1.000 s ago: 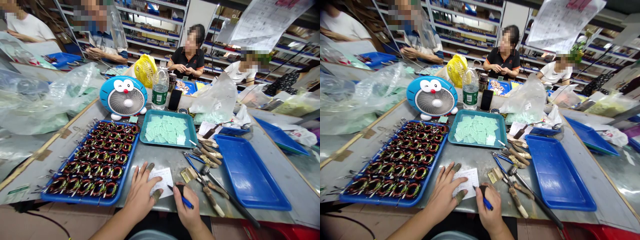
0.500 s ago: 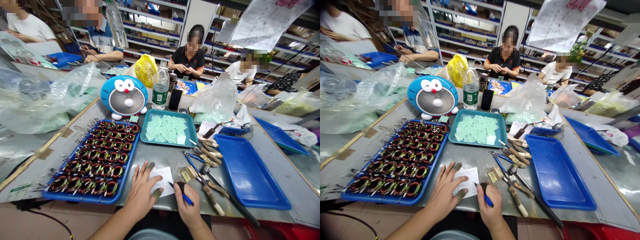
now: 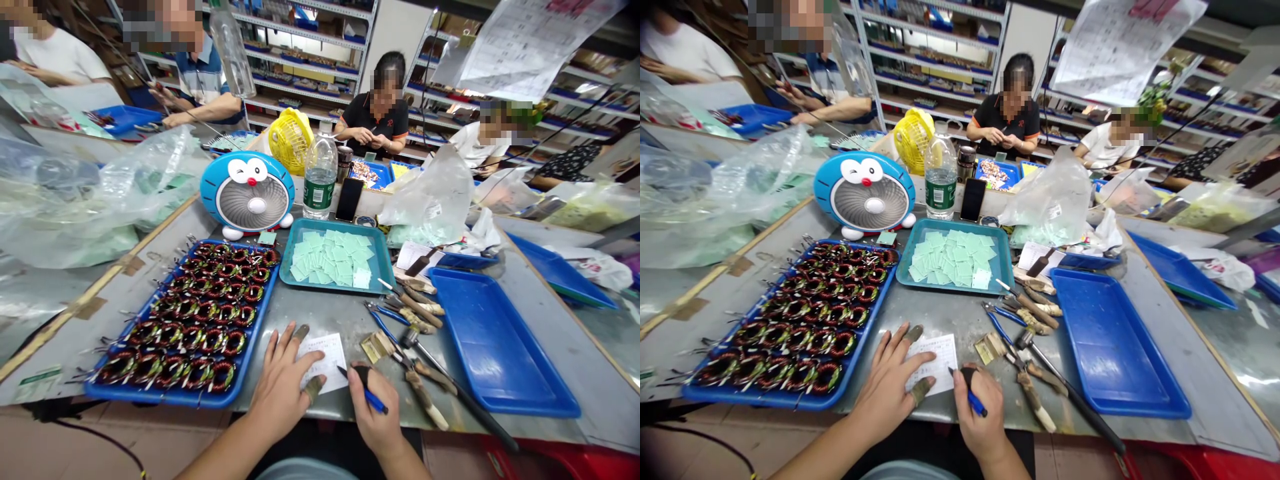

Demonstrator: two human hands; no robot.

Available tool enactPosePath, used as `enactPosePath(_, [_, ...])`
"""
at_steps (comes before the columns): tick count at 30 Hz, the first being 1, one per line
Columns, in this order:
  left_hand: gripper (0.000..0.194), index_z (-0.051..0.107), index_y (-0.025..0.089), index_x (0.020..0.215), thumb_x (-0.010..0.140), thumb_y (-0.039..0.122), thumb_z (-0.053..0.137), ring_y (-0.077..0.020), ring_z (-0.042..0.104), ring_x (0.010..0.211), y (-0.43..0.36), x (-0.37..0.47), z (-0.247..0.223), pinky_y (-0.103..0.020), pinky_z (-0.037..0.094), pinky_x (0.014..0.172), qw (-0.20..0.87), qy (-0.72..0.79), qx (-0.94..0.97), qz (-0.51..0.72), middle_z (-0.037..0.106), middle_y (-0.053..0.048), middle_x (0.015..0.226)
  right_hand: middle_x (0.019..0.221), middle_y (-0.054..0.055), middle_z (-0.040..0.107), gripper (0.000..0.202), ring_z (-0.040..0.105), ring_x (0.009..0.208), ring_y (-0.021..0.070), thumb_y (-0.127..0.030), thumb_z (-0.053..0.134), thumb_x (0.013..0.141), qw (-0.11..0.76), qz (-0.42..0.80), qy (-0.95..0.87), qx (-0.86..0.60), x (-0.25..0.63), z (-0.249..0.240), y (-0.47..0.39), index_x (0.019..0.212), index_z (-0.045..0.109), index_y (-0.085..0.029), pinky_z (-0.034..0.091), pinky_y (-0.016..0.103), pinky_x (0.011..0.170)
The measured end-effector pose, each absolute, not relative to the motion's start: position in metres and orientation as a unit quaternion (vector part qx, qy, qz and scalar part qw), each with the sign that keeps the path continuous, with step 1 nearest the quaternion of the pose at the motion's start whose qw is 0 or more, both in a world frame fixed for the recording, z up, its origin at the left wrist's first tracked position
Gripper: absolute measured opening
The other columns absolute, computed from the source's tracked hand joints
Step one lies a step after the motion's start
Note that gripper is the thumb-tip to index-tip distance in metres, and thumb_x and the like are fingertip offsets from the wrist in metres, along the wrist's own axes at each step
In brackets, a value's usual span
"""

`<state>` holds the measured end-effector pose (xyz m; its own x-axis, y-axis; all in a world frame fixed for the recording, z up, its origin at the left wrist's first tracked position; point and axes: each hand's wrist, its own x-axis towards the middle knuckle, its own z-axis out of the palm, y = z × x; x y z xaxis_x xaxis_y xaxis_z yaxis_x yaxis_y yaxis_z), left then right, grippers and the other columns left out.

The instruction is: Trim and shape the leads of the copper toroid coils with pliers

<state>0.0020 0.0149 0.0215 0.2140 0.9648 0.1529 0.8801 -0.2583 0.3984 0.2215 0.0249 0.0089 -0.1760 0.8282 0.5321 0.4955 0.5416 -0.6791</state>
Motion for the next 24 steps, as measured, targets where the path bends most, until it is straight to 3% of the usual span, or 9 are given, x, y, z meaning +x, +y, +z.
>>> enactPosePath(5, [0.031,0.07,0.037,0.126,0.096,0.04,0.062,-0.0394,0.027,0.154,0.0152,0.002,0.0219,-0.07,0.027,0.12,0.114,0.6,0.769,0.187,0.049,-0.008,0.155,0.071,0.001,0.061,0.014,0.06,0.064,0.0137,-0.013,0.058,0.099,0.459,0.181,-0.738,-0.46,0.2203,0.0083,0.0255,0.088,0.064,-0.018,0.047,0.027,0.064])
enactPosePath(15, [0.031,0.069,0.036,0.125,0.096,0.039,0.063,-0.0392,0.029,0.153,0.0161,0.0024,0.0224,-0.07,0.029,0.119,0.103,0.597,0.772,0.192,0.05,-0.009,0.154,0.082,0.005,0.069,0.012,0.068,0.076,0.0165,-0.012,0.058,0.099,0.464,0.178,-0.737,-0.459,0.2212,0.0092,0.0238,0.097,0.068,-0.018,0.053,0.028,0.072])
enactPosePath(20, [0.031,0.07,0.036,0.125,0.095,0.039,0.063,-0.0393,0.028,0.154,0.016,0.0026,0.0229,-0.07,0.029,0.119,0.106,0.597,0.772,0.19,0.05,-0.009,0.154,0.071,0.002,0.062,0.015,0.061,0.063,0.0139,-0.013,0.058,0.1,0.459,0.179,-0.734,-0.467,0.2216,0.0066,0.0247,0.087,0.065,-0.017,0.048,0.027,0.064])
enactPosePath(24, [0.03,0.07,0.037,0.125,0.096,0.04,0.062,-0.0388,0.028,0.154,0.015,0.0022,0.0223,-0.07,0.029,0.119,0.108,0.599,0.77,0.19,0.05,-0.009,0.154,0.078,0.003,0.066,0.012,0.065,0.07,0.0146,-0.012,0.056,0.1,0.462,0.18,-0.733,-0.466,0.2226,0.0062,0.0238,0.094,0.066,-0.016,0.049,0.027,0.069])
